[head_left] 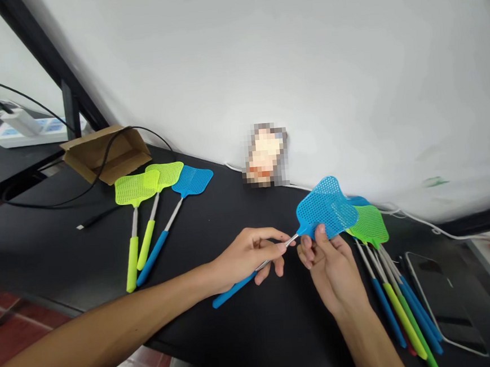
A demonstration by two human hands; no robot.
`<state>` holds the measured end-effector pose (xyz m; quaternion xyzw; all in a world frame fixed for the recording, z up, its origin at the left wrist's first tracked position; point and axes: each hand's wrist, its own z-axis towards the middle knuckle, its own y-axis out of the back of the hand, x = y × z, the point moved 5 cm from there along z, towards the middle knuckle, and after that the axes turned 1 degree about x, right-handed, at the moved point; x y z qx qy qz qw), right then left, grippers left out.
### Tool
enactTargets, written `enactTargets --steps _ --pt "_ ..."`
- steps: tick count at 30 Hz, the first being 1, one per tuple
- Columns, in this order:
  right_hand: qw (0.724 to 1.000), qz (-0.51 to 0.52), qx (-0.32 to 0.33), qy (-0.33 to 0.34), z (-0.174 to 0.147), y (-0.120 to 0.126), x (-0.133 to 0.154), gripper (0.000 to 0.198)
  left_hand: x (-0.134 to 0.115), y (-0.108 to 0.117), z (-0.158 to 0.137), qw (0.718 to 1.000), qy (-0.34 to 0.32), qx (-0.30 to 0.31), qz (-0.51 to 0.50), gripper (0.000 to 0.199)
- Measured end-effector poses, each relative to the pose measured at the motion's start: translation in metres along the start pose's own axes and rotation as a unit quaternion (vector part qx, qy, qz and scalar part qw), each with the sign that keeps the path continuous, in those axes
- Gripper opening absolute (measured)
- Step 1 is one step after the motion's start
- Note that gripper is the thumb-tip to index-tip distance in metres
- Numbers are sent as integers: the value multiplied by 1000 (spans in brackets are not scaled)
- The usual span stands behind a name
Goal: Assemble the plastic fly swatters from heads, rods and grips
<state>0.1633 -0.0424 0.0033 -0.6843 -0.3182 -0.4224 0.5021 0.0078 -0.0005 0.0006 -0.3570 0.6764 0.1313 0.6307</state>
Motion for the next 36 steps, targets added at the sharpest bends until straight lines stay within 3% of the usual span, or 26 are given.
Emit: enactTargets --steps 8,13,18,24,30,36 --pt "999 -47 14 20 -4 -4 -8 40 -3 0 -2 999 -10 15 34 43" --pt "977 -175 -58 109 -9 6 -17 46 0 -2 -5 997 -2 -8 71 42" --pt "961 -233 -79 123 -13 10 -21 48 1 -5 -6 996 -9 -6 91 43" --pt "986 -163 11 23 -14 -8 -26 36 -4 2 -1 993 -51 -55 88 37" --pt "969 -232 84 30 -25 -25 -26 33 -18 12 -7 977 -127 -162 58 28" --pt "950 -222 221 -10 -36 -42 -28 30 -24 21 -11 964 -153 -201 87 30"
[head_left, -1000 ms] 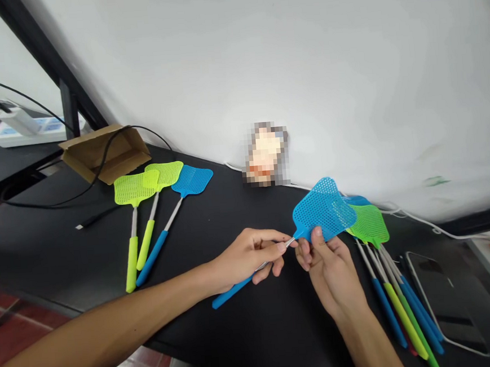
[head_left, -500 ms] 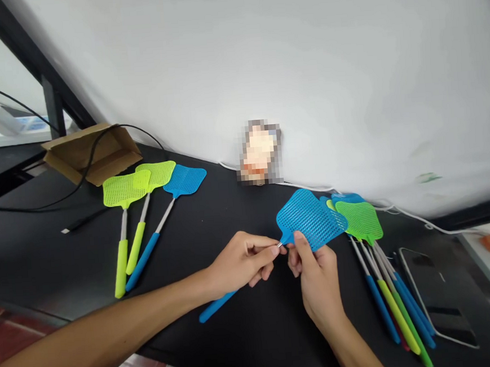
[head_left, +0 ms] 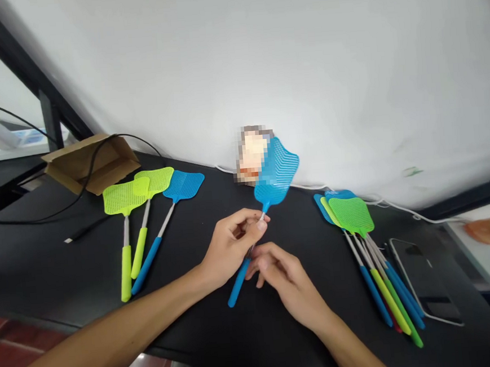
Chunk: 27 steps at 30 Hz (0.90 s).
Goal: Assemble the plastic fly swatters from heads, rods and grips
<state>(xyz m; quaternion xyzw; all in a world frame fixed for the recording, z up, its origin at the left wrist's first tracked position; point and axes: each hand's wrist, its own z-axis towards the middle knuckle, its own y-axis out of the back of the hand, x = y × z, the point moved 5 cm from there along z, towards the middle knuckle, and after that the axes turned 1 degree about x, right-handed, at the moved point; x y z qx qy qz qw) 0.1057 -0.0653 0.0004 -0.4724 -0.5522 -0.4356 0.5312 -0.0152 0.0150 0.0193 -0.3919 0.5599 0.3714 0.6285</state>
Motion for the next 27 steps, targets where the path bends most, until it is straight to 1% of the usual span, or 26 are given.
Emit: enactTargets --steps 2,6,8,9,10,11,12,13,14,15,16,19,21,24,26,27 --pt "1000 -8 -12 -12 -7 -1 -1 25 0 0 1 1000 -6 -1 5 30" --pt "995 -32 -93 -21 -36 -8 -8 25 2 -8 -1 999 -14 23 -21 30" --pt "986 -42 -159 -21 -56 -8 -16 29 3 -14 -5 998 -23 57 -26 32" --pt "977 -55 -207 -22 -68 -5 -20 33 3 -18 -7 995 -29 88 -21 32" --pt "961 -79 -263 -27 -81 3 -22 36 4 -22 -9 991 -34 130 -9 33" --pt "938 -116 -323 -35 -94 14 -23 40 4 -28 -12 983 -37 177 10 34" --pt "907 -167 -383 -43 -108 29 -22 44 5 -32 -15 974 -40 222 34 36" --pt "867 -228 -439 -54 -122 46 -18 47 7 -36 -18 963 -41 258 59 39" --pt "823 -293 -483 -62 -134 65 -12 50 8 -38 -21 955 -44 282 83 42" --pt "780 -347 -516 -66 -144 84 -5 53 9 -39 -22 949 -50 293 103 46" --pt "747 -392 -534 -60 -151 103 1 53 9 -40 -23 946 -57 298 118 48" --pt "684 -527 -504 -21 -154 147 15 55 8 -40 -24 940 -82 297 149 48" --pt "649 -589 -480 -16 -150 164 15 55 5 -39 -23 938 -99 289 161 46" --pt "606 -643 -468 -20 -143 173 4 54 -1 -35 -20 937 -130 268 182 43" --pt "589 -661 -465 -24 -140 171 -3 50 -7 -32 -18 928 -168 252 218 39" --pt "584 -666 -463 -23 -138 170 -5 48 -11 -31 -17 917 -198 241 249 37"
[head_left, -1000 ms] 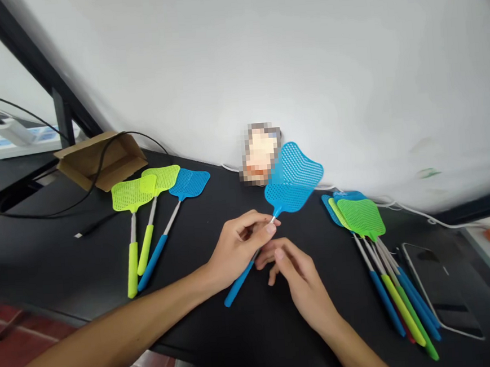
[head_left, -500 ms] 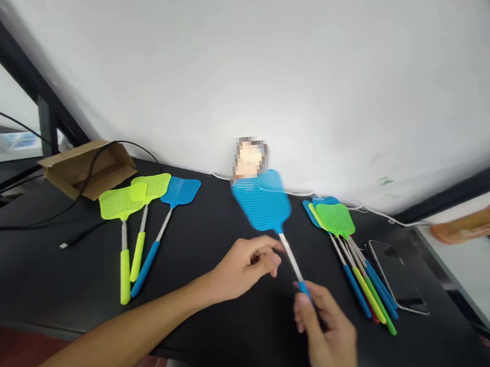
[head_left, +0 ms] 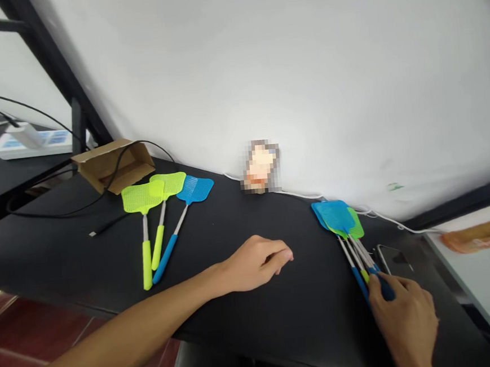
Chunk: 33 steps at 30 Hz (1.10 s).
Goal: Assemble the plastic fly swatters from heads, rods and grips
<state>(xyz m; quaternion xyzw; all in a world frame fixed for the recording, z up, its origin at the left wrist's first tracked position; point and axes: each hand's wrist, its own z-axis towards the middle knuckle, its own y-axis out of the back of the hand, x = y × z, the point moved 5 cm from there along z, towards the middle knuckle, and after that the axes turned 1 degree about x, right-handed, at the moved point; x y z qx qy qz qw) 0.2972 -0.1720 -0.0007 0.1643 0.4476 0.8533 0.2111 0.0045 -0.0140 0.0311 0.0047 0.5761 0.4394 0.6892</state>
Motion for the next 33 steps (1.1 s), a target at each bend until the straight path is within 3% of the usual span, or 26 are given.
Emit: enactTargets --steps 3,6,9,11,14,17,20,25,29,31,33 --pt "1000 7 -22 10 0 2 8 44 -5 12 -2 984 -61 -31 166 33" --pt "997 52 -59 23 7 11 24 39 -2 34 -15 947 -42 -75 309 30" --pt "986 137 -69 72 19 16 58 31 7 71 -42 902 69 -161 396 25" --pt "970 198 -51 132 27 13 91 27 14 95 -62 851 164 -200 457 25" --pt "938 274 19 210 33 -4 141 22 25 120 -88 760 310 -181 542 27" --pt "907 336 88 238 30 -24 177 18 39 127 -100 717 404 -115 557 33" --pt "888 368 122 247 24 -36 191 15 48 122 -101 718 442 -71 534 37" --pt "877 413 131 207 27 -37 176 16 42 99 -98 737 446 -61 504 36" --pt "871 439 129 180 28 -31 169 22 24 66 -98 804 444 -116 379 35" --pt "850 476 162 160 25 -30 173 23 13 47 -88 856 396 -146 299 34" --pt "812 525 223 125 20 -32 183 26 6 29 -72 901 346 -151 215 34"
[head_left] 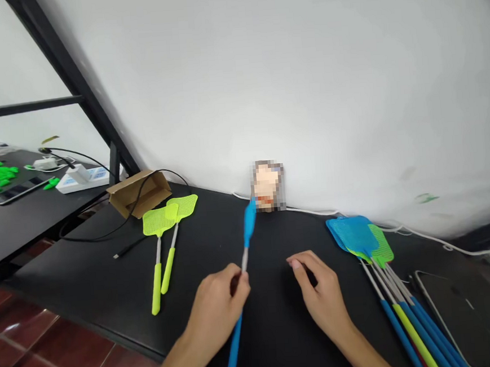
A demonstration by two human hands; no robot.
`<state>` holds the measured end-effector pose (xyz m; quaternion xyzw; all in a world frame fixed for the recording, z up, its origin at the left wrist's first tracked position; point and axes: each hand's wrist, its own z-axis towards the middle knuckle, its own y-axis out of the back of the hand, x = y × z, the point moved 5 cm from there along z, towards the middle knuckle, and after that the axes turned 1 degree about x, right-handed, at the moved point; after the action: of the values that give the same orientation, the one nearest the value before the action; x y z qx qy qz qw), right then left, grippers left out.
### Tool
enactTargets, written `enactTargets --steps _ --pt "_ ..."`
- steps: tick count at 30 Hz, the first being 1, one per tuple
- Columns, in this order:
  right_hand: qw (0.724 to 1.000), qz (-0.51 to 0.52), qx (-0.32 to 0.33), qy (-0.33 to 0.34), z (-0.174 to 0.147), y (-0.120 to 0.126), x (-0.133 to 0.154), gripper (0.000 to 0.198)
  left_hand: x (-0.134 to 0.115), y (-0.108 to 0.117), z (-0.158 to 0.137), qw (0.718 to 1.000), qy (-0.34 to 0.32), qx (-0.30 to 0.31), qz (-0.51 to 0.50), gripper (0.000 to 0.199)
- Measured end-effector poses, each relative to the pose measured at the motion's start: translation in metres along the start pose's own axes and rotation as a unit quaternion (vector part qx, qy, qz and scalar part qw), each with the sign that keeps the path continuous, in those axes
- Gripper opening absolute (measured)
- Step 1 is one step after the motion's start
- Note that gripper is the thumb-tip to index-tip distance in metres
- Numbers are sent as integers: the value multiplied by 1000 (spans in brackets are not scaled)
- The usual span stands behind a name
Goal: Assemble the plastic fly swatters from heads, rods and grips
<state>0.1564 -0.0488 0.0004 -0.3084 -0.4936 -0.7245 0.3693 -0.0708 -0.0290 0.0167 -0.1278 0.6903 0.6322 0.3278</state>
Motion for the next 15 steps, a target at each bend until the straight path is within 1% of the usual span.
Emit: enactTargets --steps 2,4,7,9,10,12,13,15 --pt "996 70 30 -49 1 -12 3 31 -19 -13 6 997 -41 34 -62 31" --pt "988 124 40 -85 4 -22 6 38 -34 -26 15 990 -74 74 -99 27" --pt "973 189 4 -129 10 -25 3 43 -48 -40 31 982 -120 106 -103 23" --pt "964 214 -34 -156 12 -21 -6 43 -54 -47 41 976 -150 120 -101 19" --pt "959 223 -48 -169 13 -19 -11 42 -57 -50 45 971 -158 134 -116 16" --pt "952 232 -60 -189 13 -15 -21 42 -58 -58 51 954 -154 180 -185 10" --pt "950 236 -61 -197 13 -13 -24 41 -58 -61 54 940 -144 203 -233 9" --pt "945 248 -55 -204 12 -12 -27 38 -54 -66 57 904 -113 242 -334 10"
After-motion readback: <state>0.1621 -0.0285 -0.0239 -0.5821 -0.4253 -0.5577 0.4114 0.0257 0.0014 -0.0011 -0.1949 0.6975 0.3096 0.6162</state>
